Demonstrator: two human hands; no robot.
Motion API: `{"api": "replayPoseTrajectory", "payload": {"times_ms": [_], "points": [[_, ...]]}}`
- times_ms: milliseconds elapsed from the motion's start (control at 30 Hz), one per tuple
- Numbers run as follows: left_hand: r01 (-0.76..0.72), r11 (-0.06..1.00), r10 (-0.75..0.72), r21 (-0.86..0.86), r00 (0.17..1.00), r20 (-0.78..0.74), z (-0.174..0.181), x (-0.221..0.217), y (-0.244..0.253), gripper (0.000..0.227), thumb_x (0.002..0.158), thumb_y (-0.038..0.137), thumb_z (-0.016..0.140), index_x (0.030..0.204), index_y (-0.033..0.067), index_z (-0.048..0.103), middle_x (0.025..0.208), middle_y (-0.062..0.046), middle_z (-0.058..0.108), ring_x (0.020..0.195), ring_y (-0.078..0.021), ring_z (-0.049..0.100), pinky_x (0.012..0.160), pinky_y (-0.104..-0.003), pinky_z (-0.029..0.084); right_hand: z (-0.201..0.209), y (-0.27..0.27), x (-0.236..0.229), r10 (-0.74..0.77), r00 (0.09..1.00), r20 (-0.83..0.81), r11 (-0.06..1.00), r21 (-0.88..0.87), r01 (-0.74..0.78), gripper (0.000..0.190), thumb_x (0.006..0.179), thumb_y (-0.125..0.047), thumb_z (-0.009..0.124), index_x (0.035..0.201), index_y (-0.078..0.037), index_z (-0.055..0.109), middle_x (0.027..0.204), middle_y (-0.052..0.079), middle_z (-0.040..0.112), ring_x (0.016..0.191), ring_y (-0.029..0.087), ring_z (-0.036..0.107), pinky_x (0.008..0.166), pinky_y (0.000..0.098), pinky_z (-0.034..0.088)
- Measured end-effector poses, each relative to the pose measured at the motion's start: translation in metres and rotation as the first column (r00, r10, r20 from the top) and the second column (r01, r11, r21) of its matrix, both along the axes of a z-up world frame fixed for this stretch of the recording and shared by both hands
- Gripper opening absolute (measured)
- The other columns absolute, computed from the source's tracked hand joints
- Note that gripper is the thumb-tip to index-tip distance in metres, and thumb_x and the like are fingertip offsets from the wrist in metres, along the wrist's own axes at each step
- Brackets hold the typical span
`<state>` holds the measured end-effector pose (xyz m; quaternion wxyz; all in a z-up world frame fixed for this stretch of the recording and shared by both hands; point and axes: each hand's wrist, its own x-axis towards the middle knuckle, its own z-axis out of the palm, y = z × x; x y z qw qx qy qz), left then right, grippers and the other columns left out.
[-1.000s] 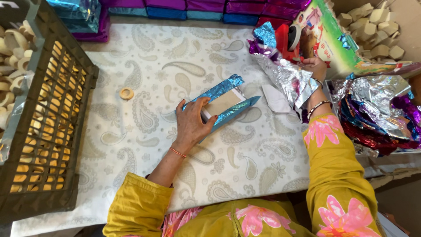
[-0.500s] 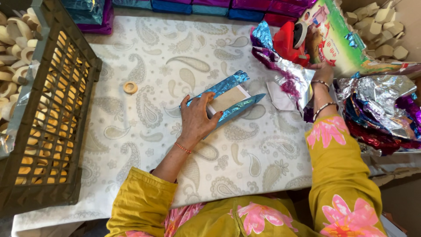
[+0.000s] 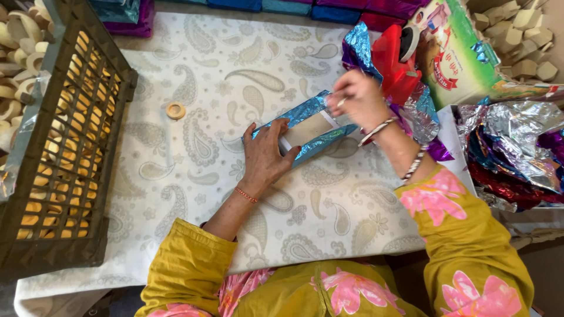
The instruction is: The person wraps a small rectangular box with shiny metallic foil paper. They first place the box on a sheet of blue foil, fold the edges over, and secure them with clear tape. They then repeat the process with a sheet of purple foil, folding and taping the edges to create a double-wrapped package.
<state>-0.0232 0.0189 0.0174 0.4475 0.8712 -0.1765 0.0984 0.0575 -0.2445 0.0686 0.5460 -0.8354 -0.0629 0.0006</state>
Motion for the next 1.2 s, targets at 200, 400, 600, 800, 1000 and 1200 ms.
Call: {"api": "replayPoseTrajectory", "payload": {"times_ms": [200, 400, 600, 800, 1000, 1200], "points": [[-0.001, 1.000, 0.001, 0.006, 1.000, 0.014, -0.003, 0.001, 0.000, 0.071, 0.076, 0.032, 0.083, 0.137, 0.0146, 0.049, 0.111, -0.003, 0.073, 0.113, -0.0209, 0.065, 0.117, -0.055, 0.022, -0.042, 0.060, 0.008, 0.184, 0.967, -0.176, 0.978, -0.066, -0.198, 0.022, 0.084, 0.004, 0.072, 0.103, 0.000, 0.060, 0.082, 0.009, 0.073, 0.069, 0.013, 0.070, 0.059, 0.0273, 0.056], [-0.023, 1.000, 0.023, 0.001, 0.999, -0.032, -0.004, 0.002, -0.003, 0.072, 0.075, 0.032, 0.084, 0.135, 0.0139, 0.047, 0.119, -0.003, 0.070, 0.117, -0.0215, 0.063, 0.119, -0.056, 0.025, -0.042, 0.074, 0.016, 0.118, 0.948, -0.296, 0.941, -0.271, -0.202, 0.022, 0.079, 0.003, 0.074, 0.097, -0.001, 0.063, 0.080, 0.008, 0.075, 0.069, 0.012, 0.071, 0.060, 0.0278, 0.056], [-0.038, 0.999, 0.037, 0.012, 0.997, 0.063, -0.004, 0.002, -0.003, 0.084, 0.070, 0.030, 0.087, 0.138, 0.0109, 0.043, 0.148, -0.013, 0.045, 0.130, -0.0273, 0.053, 0.112, -0.061, 0.024, -0.023, 0.087, 0.024, 0.105, 0.924, -0.369, 0.879, -0.400, -0.260, 0.019, 0.078, 0.002, 0.073, 0.095, -0.001, 0.066, 0.083, 0.007, 0.076, 0.072, 0.015, 0.075, 0.061, 0.0295, 0.060], [-0.022, 0.999, 0.023, 0.038, 1.000, -0.009, -0.001, 0.002, -0.002, 0.082, 0.073, 0.032, 0.087, 0.139, 0.0123, 0.044, 0.143, -0.006, 0.051, 0.130, -0.0249, 0.055, 0.115, -0.061, 0.023, -0.010, 0.104, 0.032, 0.063, 0.877, -0.476, 0.795, -0.507, -0.332, 0.018, 0.079, 0.000, 0.073, 0.096, -0.001, 0.068, 0.083, 0.012, 0.078, 0.073, 0.020, 0.078, 0.063, 0.0323, 0.063], [-0.021, 0.999, 0.022, 0.025, 0.999, -0.035, 0.003, 0.000, -0.002, 0.078, 0.073, 0.033, 0.086, 0.137, 0.0123, 0.046, 0.140, -0.004, 0.055, 0.129, -0.0223, 0.056, 0.116, -0.059, 0.023, -0.001, 0.113, 0.034, 0.031, 0.884, -0.467, 0.678, -0.640, -0.362, 0.019, 0.079, -0.007, 0.080, 0.095, -0.004, 0.070, 0.083, 0.010, 0.078, 0.072, 0.017, 0.076, 0.066, 0.0319, 0.061], [-0.022, 1.000, 0.022, 0.009, 1.000, 0.012, 0.007, 0.000, -0.001, 0.078, 0.073, 0.033, 0.086, 0.137, 0.0122, 0.047, 0.139, -0.006, 0.056, 0.129, -0.0235, 0.055, 0.114, -0.059, 0.023, 0.004, 0.113, 0.032, 0.003, 0.870, -0.494, 0.681, -0.635, -0.363, 0.020, 0.078, -0.012, 0.083, 0.092, -0.005, 0.071, 0.080, 0.009, 0.077, 0.069, 0.017, 0.076, 0.063, 0.0315, 0.061]]}}
